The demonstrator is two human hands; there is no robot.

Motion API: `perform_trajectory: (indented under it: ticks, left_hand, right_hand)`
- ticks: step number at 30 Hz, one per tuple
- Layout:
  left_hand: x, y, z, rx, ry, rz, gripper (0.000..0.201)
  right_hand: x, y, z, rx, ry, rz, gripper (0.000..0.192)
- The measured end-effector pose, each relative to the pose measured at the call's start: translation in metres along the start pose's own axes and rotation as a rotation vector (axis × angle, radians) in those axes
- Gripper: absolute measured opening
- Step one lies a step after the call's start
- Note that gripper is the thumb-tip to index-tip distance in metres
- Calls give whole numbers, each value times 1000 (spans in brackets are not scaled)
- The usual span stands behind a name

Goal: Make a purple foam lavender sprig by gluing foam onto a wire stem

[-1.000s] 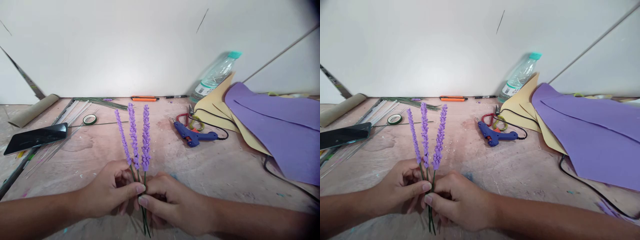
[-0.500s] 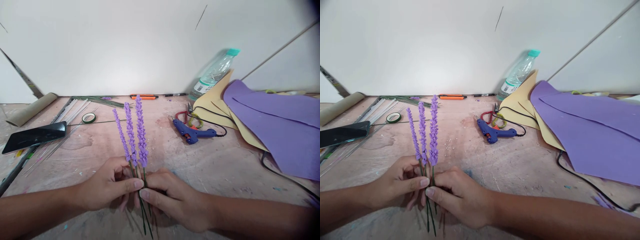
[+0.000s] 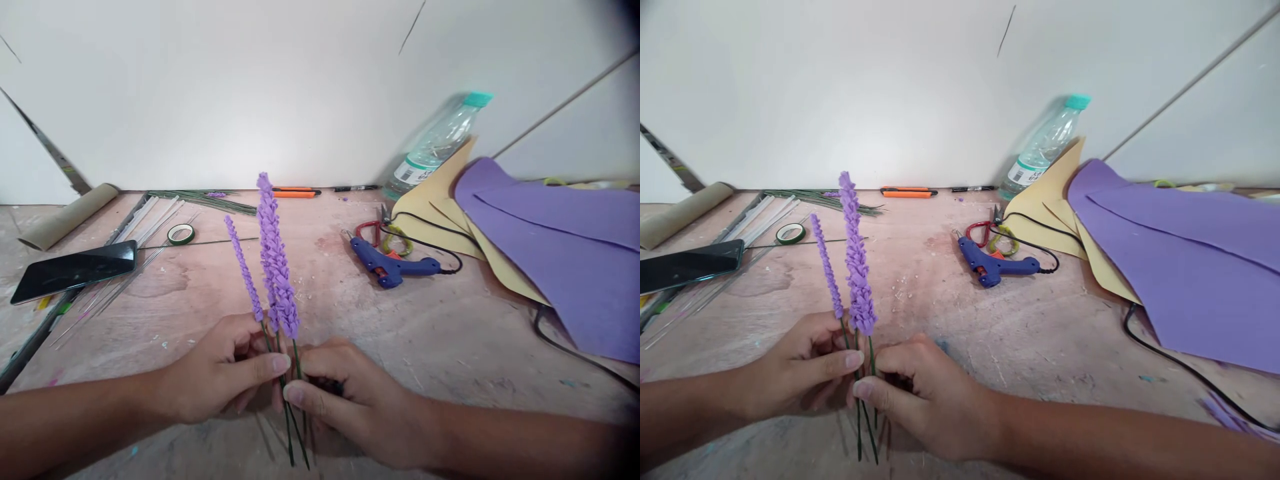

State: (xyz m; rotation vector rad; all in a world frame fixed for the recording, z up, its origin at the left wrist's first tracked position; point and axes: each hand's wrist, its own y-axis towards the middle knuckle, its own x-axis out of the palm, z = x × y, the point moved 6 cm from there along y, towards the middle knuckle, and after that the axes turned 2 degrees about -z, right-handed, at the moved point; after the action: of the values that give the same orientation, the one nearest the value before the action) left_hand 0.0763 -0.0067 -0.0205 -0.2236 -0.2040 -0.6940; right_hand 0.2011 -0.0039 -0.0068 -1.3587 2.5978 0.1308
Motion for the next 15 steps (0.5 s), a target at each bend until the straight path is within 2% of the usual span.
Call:
perform_trajectory:
  ticks: [7,11,15]
  left_hand:
    - [1,-1,-1,-18,51,2,40]
    - [-1,-1,-4,-38,74,26,43]
    - [2,0,-2,-58,96,-27,46]
  right_hand:
    - [2,1,4,17,99,-6,50]
    - [4,2,2,-31,29,-24,51]
    - [5,2,-3,-69,-15,-91,46]
